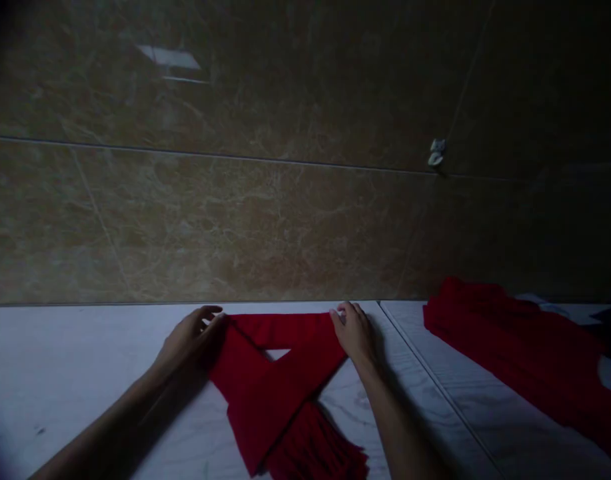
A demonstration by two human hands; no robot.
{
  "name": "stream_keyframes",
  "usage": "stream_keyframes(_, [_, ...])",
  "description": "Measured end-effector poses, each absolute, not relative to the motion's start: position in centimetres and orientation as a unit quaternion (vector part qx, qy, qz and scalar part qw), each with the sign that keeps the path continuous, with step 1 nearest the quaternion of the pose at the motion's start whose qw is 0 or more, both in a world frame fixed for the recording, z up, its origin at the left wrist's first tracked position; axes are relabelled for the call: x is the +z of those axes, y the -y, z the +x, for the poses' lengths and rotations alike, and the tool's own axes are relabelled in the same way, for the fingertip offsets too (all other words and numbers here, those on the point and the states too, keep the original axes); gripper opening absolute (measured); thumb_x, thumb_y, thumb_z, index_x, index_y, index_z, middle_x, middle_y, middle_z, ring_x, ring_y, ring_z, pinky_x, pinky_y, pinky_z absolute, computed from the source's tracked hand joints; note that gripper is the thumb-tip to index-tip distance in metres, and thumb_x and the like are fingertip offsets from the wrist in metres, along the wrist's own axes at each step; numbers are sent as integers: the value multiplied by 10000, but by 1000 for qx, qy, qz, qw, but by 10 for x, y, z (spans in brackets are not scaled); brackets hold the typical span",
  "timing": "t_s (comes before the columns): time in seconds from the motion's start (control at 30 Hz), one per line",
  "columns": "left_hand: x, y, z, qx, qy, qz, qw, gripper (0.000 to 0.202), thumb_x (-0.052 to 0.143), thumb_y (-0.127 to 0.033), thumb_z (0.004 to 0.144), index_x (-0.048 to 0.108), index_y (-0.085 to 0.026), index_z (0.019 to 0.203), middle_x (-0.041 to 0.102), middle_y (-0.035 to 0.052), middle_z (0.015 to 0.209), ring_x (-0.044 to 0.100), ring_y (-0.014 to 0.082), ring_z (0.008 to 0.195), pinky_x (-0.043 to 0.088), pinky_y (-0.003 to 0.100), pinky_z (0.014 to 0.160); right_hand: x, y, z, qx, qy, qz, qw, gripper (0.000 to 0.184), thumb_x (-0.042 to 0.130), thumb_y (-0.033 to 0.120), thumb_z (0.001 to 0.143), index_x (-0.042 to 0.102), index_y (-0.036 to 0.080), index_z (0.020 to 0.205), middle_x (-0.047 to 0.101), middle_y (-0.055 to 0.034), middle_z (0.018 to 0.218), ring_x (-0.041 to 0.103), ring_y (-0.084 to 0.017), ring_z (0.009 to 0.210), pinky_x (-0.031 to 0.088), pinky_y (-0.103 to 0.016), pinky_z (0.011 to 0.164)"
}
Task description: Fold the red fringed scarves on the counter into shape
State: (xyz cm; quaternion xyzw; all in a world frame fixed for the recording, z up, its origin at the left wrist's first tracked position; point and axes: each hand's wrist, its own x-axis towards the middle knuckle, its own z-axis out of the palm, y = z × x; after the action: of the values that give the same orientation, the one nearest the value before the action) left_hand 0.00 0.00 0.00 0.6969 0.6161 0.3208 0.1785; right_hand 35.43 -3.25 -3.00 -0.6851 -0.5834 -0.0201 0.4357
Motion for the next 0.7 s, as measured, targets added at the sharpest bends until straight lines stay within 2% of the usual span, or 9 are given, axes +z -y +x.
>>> stream_keyframes(0.1, [5, 9, 7, 323, -553, 767, 38, 469, 370, -455, 964, 651, -183, 1223, 679, 121, 1269, 600, 292, 1177, 467, 440, 1020, -32, 33, 349, -66, 629, -637, 440, 383, 430, 412, 915, 691, 169, 1056, 683, -178, 1173, 643, -283, 1072, 480, -416, 955])
stream_keyframes(0.17, [4, 18, 17, 298, -492, 818, 21, 479, 321, -445, 1003, 634, -220, 1288, 620, 89, 1395, 514, 274, 1329, 397, 463, 1125, -33, 35, 340, -54, 674, -617, 403, 436, 408, 410, 949, 677, 164, 1189, 603, -176, 1368, 564, -277, 1262, 420, -438, 1080])
stream_keyframes(0.27, [-7, 27, 30, 194, -451, 870, 43, 516, 304, -489, 1020, 516, -286, 1445, 450, 42, 1563, 308, 281, 1493, 240, 539, 1219, -34, 43, 323, -11, 736, -618, 277, 508, 392, 434, 988, 586, 166, 1373, 443, -141, 1549, 367, -279, 1455, 268, -503, 1195])
stream_keyframes(0.37, [-21, 28, 34, 123, -445, 885, 59, 561, 306, -531, 1014, 423, -294, 1509, 375, 51, 1596, 243, 302, 1514, 157, 590, 1228, -30, 50, 312, 24, 751, -640, 162, 548, 359, 454, 1018, 501, 163, 1459, 401, -128, 1573, 299, -280, 1491, 182, -541, 1220])
stream_keyframes(0.43, [-26, 26, 32, 111, -444, 887, 63, 575, 288, -540, 1014, 407, -288, 1517, 361, 58, 1601, 233, 301, 1516, 137, 601, 1227, -27, 53, 309, 29, 749, -649, 129, 545, 345, 450, 1028, 480, 171, 1476, 392, -118, 1577, 296, -267, 1494, 169, -529, 1225])
stream_keyframes(0.57, [-25, 24, 29, 110, -441, 887, 80, 583, 273, -547, 1012, 395, -294, 1523, 332, 52, 1616, 212, 280, 1525, 113, 584, 1234, -26, 53, 309, 23, 747, -650, 137, 520, 356, 450, 1029, 498, 208, 1467, 416, -104, 1566, 317, -259, 1485, 177, -518, 1225])
stream_keyframes(0.7, [-17, 20, 22, 159, -479, 857, 99, 539, 261, -439, 1012, 468, -271, 1481, 383, 48, 1601, 259, 272, 1513, 174, 558, 1229, -32, 45, 320, 19, 718, -660, 219, 492, 344, 438, 1025, 566, 222, 1407, 454, -110, 1544, 348, -264, 1470, 212, -543, 1208])
